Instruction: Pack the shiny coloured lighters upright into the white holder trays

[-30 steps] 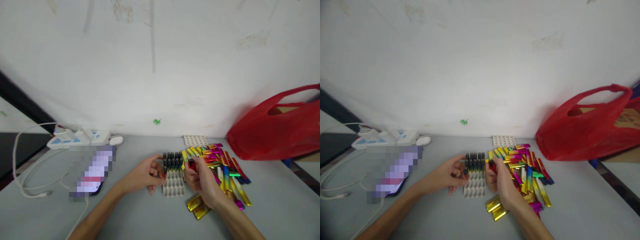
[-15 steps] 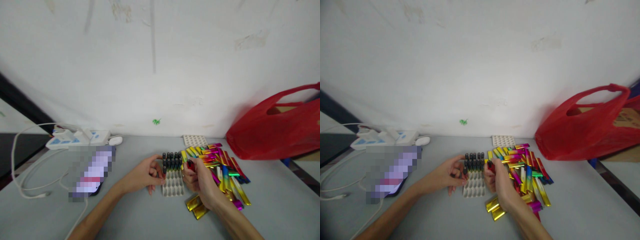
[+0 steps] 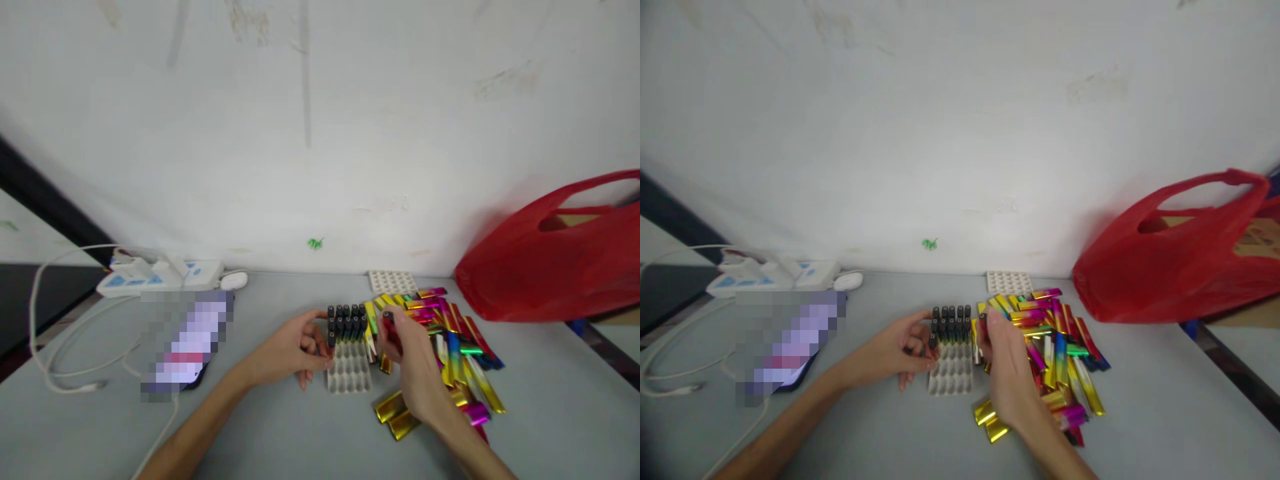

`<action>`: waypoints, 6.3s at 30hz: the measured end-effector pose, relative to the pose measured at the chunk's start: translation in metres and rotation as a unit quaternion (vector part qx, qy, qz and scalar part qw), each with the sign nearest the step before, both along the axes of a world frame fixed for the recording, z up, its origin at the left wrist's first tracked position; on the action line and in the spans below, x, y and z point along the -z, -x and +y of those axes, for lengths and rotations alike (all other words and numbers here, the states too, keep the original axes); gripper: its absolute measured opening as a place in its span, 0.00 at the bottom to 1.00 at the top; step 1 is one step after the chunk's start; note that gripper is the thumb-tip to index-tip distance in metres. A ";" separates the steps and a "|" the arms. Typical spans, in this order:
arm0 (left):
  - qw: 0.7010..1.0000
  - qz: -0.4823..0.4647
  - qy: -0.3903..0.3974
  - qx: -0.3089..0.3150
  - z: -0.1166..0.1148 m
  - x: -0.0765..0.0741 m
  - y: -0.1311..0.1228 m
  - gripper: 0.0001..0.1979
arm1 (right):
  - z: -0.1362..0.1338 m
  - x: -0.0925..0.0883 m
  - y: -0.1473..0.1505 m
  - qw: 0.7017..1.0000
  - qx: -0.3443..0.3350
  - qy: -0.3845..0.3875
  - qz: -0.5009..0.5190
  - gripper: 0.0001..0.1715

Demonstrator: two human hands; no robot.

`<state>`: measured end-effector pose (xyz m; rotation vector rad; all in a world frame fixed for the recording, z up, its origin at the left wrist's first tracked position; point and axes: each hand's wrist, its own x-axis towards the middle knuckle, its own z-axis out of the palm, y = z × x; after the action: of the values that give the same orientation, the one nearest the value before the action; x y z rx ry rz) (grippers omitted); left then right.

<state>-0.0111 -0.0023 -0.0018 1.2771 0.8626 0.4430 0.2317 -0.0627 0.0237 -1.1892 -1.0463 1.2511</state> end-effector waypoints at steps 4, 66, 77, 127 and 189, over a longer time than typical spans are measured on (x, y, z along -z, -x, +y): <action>1.000 0.002 -0.003 -0.003 0.000 0.000 0.000 0.48 | -0.009 0.000 0.000 0.980 0.037 -0.135 -0.144 0.21; 1.000 -0.006 0.005 -0.008 0.000 0.001 0.000 0.50 | 0.005 -0.025 -0.035 0.925 -0.042 -0.166 -0.339 0.10; 1.000 -0.012 -0.003 -0.003 0.000 0.002 0.001 0.47 | -0.057 -0.017 -0.122 0.849 -0.191 -0.076 -0.487 0.14; 1.000 -0.022 0.006 -0.012 0.000 0.005 0.000 0.46 | 0.018 -0.006 -0.018 0.988 -0.033 0.026 0.148 0.20; 1.000 -0.001 0.009 -0.009 0.003 0.004 0.001 0.46 | 0.009 0.006 -0.003 0.939 -0.156 0.192 0.240 0.43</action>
<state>-0.0126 0.0007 -0.0059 1.2533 0.8751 0.4508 0.2344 -0.0535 0.0174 -0.9395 -0.6527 1.9459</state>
